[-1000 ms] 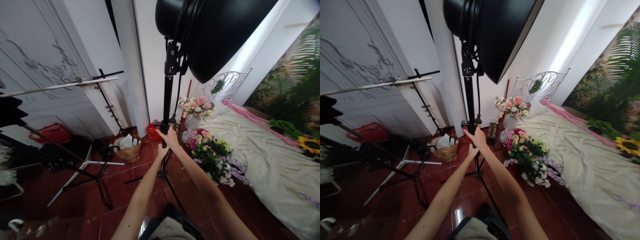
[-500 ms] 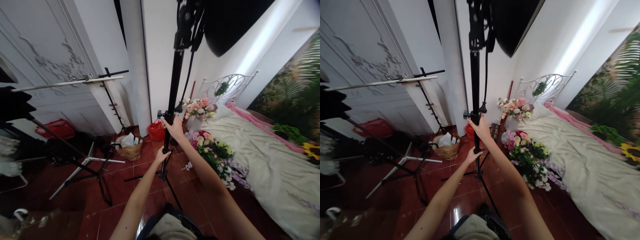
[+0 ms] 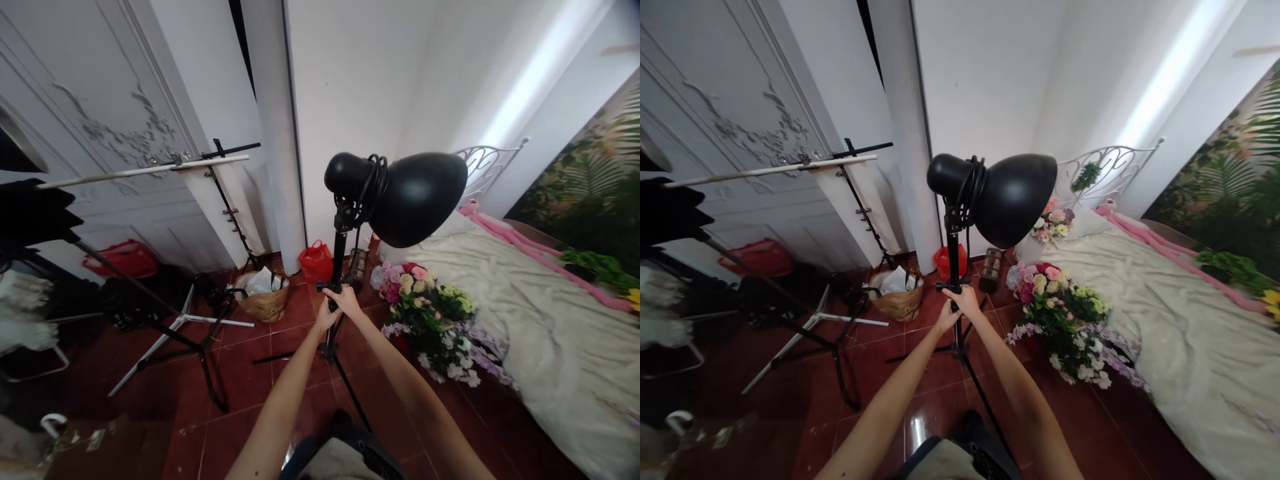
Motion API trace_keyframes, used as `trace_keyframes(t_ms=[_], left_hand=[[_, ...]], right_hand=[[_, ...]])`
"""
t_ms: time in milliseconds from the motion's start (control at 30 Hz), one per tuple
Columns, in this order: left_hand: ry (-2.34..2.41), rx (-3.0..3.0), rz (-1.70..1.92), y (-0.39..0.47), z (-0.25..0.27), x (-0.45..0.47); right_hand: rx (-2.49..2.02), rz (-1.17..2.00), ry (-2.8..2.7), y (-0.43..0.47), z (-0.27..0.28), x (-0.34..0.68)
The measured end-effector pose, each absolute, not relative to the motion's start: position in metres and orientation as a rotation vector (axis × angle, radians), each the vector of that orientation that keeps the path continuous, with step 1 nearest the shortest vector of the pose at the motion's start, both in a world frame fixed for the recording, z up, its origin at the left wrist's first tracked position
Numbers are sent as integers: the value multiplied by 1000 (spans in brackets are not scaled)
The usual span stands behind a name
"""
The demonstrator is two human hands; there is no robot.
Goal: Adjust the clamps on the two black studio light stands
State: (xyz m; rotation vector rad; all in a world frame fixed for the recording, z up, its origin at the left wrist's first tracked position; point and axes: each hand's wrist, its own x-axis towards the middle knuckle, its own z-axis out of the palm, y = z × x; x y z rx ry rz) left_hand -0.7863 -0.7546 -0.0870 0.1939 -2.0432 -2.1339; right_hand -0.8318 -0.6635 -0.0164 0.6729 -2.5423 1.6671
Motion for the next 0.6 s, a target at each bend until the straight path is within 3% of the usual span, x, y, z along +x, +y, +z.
trace_keyframes(t_ms=[400, 600], left_hand=[[-2048, 121, -2098, -755, -91, -786], [-2108, 188, -2103, -751, -74, -780]], right_hand=[[865, 1600, -2471, -631, -18, -831], [823, 1854, -2411, -597, -36, -816]])
